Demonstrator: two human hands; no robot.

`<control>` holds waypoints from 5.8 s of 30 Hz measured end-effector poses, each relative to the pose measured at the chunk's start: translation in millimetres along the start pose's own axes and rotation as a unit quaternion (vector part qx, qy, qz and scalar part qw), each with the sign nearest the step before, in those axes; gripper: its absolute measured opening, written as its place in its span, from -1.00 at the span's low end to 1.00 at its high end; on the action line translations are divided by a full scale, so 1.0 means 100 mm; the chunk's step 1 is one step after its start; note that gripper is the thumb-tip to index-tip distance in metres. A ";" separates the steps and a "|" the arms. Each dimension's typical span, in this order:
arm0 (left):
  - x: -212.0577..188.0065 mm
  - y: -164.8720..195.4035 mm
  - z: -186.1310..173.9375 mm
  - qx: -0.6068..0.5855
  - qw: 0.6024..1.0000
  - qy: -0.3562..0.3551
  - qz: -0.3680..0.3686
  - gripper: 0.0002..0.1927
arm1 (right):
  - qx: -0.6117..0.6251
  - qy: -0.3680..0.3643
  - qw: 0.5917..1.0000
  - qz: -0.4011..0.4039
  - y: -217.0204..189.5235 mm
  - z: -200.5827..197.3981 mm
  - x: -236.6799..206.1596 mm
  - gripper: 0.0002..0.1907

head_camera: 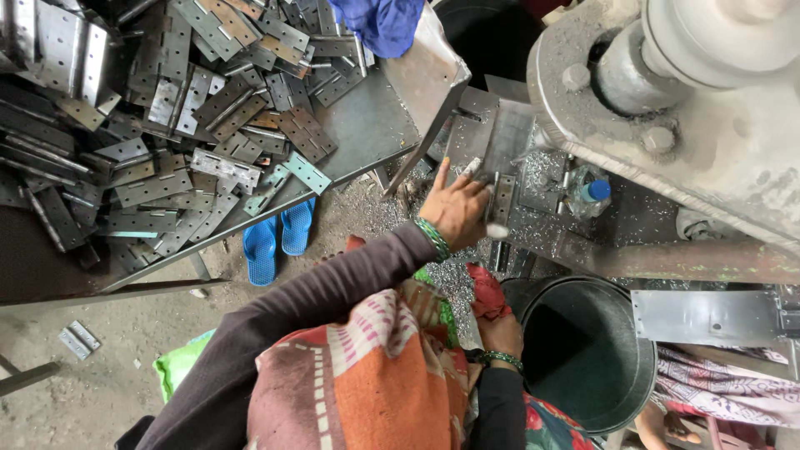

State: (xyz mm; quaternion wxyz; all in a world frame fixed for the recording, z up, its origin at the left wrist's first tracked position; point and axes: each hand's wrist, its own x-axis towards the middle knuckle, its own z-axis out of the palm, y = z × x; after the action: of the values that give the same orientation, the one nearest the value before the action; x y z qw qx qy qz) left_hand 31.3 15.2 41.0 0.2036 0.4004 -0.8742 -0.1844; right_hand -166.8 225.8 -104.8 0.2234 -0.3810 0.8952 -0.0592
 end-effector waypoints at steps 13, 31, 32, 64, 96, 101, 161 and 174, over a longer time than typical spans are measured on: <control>0.35 0.08 -0.01 0.103 0.988 -0.086 -0.080 -0.21 | -0.113 -0.086 0.990 -0.016 -0.23 -0.91 -0.08 -0.37; 0.37 -0.07 0.21 0.082 0.996 0.026 -0.029 -0.41 | -0.096 -0.069 0.992 0.035 0.02 -0.42 0.13 -0.38; 0.39 -0.07 0.22 0.077 0.996 0.022 -0.037 -0.42 | -0.053 -0.046 0.997 0.015 -0.01 -0.30 0.11 -0.38; 0.78 -0.25 0.22 0.169 0.983 0.076 -0.014 -0.52 | -0.088 -0.070 0.993 0.031 -0.17 -0.56 0.01 -0.38; 0.80 -0.37 -0.09 0.114 0.991 -0.062 -0.030 -0.31 | -0.041 -0.064 0.997 -0.021 -0.14 -0.50 -0.09 -0.46; 0.28 -0.14 0.05 0.091 0.995 -0.006 0.027 -0.01 | -0.062 -0.043 0.997 -0.020 -0.11 -0.55 -0.11 -0.44; 0.08 -0.02 0.26 0.098 0.994 0.056 0.006 -0.31 | -0.031 -0.015 0.999 0.041 -0.29 -0.36 -0.19 -0.43; 0.10 0.00 0.26 0.110 0.992 0.059 0.001 -0.48 | -0.080 -0.059 0.995 0.017 -0.02 -0.49 0.00 -0.48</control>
State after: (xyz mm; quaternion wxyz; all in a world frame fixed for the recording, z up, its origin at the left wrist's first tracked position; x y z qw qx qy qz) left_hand 12.5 11.9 21.0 0.2094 0.4295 -0.8762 -0.0631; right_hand -187.3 220.8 -60.8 0.2458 -0.3855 0.8885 0.0385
